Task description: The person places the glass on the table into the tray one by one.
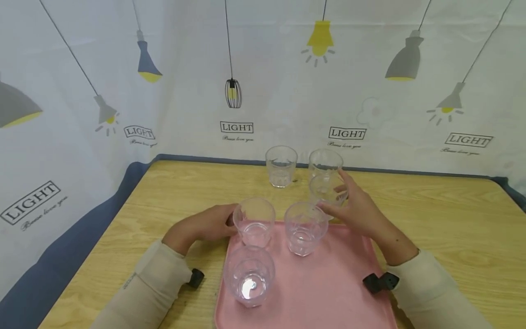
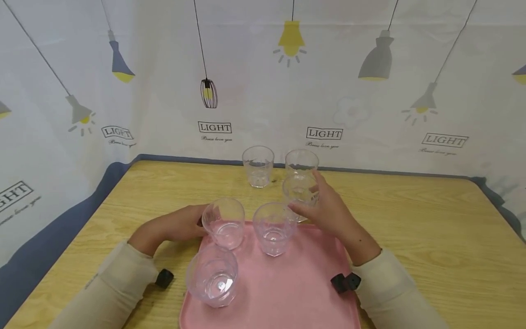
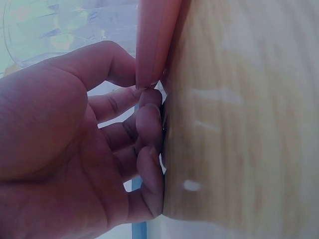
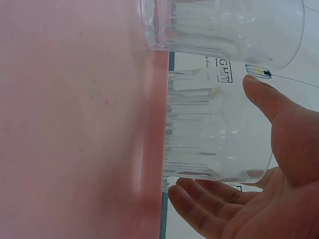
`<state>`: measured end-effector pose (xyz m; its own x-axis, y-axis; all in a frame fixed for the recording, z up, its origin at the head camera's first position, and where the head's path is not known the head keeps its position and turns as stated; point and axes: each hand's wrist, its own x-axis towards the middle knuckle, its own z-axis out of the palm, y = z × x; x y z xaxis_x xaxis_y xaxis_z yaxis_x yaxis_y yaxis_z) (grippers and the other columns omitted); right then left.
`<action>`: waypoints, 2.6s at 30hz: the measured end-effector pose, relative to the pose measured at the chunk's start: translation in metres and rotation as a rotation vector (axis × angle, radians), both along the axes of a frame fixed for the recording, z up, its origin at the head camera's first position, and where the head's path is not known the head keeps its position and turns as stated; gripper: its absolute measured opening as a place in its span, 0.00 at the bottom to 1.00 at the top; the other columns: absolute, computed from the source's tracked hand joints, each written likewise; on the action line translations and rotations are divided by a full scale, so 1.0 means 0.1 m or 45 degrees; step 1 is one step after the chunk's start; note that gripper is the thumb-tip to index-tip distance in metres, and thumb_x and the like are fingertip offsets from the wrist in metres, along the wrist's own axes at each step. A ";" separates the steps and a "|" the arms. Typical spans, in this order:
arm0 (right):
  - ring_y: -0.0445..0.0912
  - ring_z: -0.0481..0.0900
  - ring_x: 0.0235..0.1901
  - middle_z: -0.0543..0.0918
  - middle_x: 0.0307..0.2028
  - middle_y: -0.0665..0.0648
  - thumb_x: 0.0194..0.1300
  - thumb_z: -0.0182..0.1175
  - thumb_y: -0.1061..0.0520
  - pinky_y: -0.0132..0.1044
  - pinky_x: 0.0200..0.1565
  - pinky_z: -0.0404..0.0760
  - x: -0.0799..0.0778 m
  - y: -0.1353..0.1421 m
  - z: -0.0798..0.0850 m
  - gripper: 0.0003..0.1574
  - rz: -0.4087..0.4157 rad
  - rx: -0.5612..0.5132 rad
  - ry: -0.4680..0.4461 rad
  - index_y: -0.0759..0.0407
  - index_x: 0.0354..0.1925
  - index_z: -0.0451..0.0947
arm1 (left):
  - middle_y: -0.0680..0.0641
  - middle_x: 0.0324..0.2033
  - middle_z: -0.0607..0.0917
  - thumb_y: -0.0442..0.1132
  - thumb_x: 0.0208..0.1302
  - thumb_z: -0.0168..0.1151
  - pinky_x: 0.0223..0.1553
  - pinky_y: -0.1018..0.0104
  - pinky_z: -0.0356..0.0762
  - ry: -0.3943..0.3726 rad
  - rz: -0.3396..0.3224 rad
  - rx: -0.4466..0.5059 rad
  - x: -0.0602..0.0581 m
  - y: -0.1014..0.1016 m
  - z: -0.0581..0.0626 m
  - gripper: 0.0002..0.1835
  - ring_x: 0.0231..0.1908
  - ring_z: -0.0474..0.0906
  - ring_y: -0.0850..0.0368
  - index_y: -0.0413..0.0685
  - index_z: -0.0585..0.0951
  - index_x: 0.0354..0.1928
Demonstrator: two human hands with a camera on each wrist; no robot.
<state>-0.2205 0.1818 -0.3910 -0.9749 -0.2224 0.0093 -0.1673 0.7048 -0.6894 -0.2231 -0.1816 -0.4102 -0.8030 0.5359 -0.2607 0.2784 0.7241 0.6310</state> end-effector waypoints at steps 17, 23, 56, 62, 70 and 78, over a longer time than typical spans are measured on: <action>0.67 0.72 0.63 0.69 0.65 0.72 0.60 0.70 0.39 0.62 0.58 0.76 0.02 0.04 -0.03 0.61 -0.021 -0.049 -0.056 0.62 0.75 0.47 | 0.52 0.47 0.81 0.40 0.70 0.61 0.59 0.56 0.73 0.012 0.000 -0.008 -0.01 0.00 0.01 0.19 0.49 0.73 0.57 0.52 0.74 0.61; 0.66 0.75 0.60 0.71 0.64 0.73 0.59 0.71 0.39 0.59 0.55 0.79 0.03 0.06 -0.03 0.62 -0.019 -0.056 -0.054 0.63 0.74 0.47 | 0.51 0.42 0.80 0.39 0.70 0.60 0.53 0.59 0.72 -0.010 0.010 -0.006 0.02 0.00 0.01 0.16 0.46 0.72 0.56 0.51 0.75 0.58; 0.64 0.72 0.62 0.71 0.66 0.67 0.58 0.69 0.34 0.60 0.53 0.78 0.14 0.17 0.32 0.68 -0.057 0.055 0.027 0.54 0.79 0.41 | 0.50 0.52 0.82 0.40 0.70 0.61 0.63 0.53 0.72 0.017 0.001 -0.005 0.01 -0.01 -0.02 0.20 0.53 0.73 0.57 0.51 0.74 0.63; 0.62 0.73 0.60 0.72 0.64 0.64 0.57 0.70 0.33 0.60 0.51 0.78 0.23 0.18 0.46 0.63 -0.030 0.097 0.057 0.51 0.78 0.49 | 0.51 0.48 0.82 0.38 0.70 0.61 0.58 0.56 0.73 0.025 -0.010 -0.009 0.01 -0.01 -0.03 0.18 0.50 0.73 0.57 0.50 0.75 0.60; 0.59 0.75 0.57 0.75 0.61 0.62 0.54 0.73 0.36 0.58 0.49 0.79 0.36 0.15 0.61 0.60 0.010 0.111 0.077 0.54 0.74 0.55 | 0.51 0.48 0.82 0.39 0.70 0.61 0.59 0.55 0.73 0.036 -0.007 -0.021 0.01 -0.01 -0.03 0.17 0.50 0.73 0.57 0.51 0.75 0.58; 0.57 0.76 0.58 0.74 0.60 0.59 0.55 0.73 0.36 0.55 0.49 0.80 0.53 0.17 0.76 0.59 0.071 0.099 0.055 0.52 0.74 0.55 | 0.51 0.49 0.82 0.39 0.70 0.61 0.60 0.55 0.73 0.023 -0.006 -0.012 0.01 0.00 -0.03 0.17 0.51 0.73 0.57 0.52 0.75 0.58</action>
